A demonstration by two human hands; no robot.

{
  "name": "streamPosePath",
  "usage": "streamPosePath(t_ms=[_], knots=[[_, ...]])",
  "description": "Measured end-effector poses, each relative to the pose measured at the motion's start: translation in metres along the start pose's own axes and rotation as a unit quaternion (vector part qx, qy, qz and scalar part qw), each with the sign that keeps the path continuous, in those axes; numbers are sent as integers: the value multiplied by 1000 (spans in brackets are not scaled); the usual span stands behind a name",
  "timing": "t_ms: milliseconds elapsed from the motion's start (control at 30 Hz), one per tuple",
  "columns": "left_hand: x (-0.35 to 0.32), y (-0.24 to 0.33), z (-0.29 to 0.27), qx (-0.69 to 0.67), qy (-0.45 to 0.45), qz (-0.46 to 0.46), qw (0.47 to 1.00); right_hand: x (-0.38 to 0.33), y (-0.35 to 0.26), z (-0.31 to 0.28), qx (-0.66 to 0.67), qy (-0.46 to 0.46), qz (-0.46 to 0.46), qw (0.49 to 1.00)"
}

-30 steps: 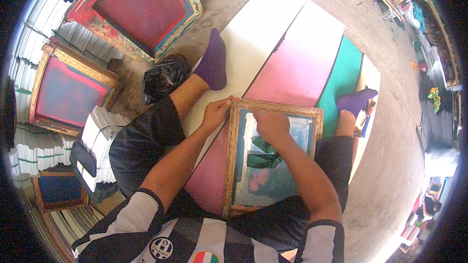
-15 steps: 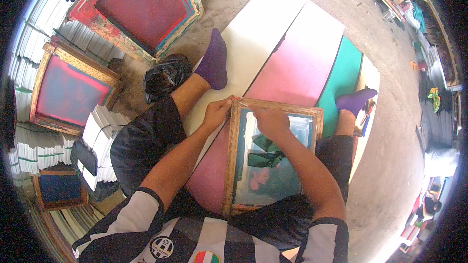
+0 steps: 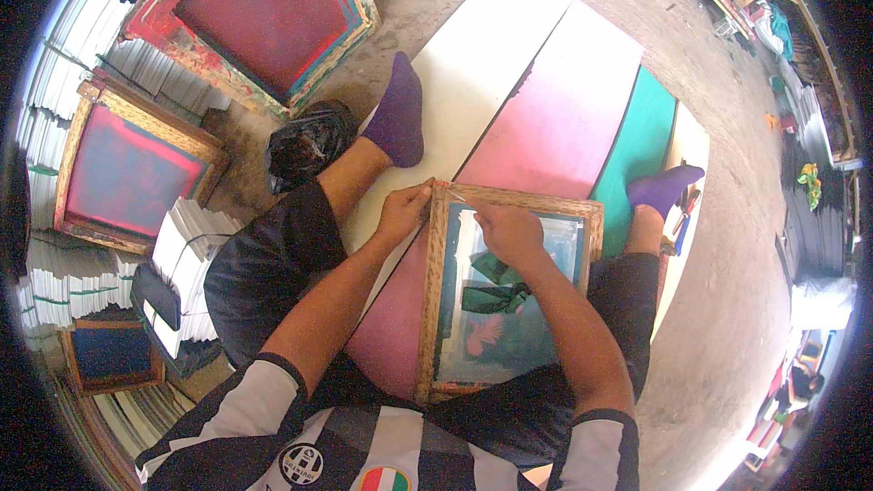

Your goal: The person sits on the floor and uses a small tool to scrape or clean the surface of a screen-printing frame. The person repeatedly moves the tool across the mesh area while holding the frame steady with the other hand.

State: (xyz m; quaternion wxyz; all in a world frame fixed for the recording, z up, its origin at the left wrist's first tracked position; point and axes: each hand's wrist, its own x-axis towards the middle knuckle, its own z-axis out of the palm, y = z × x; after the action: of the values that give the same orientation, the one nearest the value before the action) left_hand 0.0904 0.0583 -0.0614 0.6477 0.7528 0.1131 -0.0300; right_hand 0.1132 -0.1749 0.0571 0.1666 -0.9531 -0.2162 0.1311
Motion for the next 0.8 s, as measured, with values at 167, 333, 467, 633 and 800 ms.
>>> streamPosePath(t_ms=[167,333,467,633,800], knots=[[0,5,-2,46,-9,6,999,4,-7,-5,-84,-31,-6,996],[4,-1,4,40,-5,45,998,15,21,18,103,14,-52,993],[2,-3,-6,46,-17,-28,998,13,-18,-25,-41,-137,26,989],[2,14,7,32,-7,-6,999,18,62,58,272,-15,-59,960],[0,9,-4,26,-5,-33,999,5,7,11,53,-51,-13,997]])
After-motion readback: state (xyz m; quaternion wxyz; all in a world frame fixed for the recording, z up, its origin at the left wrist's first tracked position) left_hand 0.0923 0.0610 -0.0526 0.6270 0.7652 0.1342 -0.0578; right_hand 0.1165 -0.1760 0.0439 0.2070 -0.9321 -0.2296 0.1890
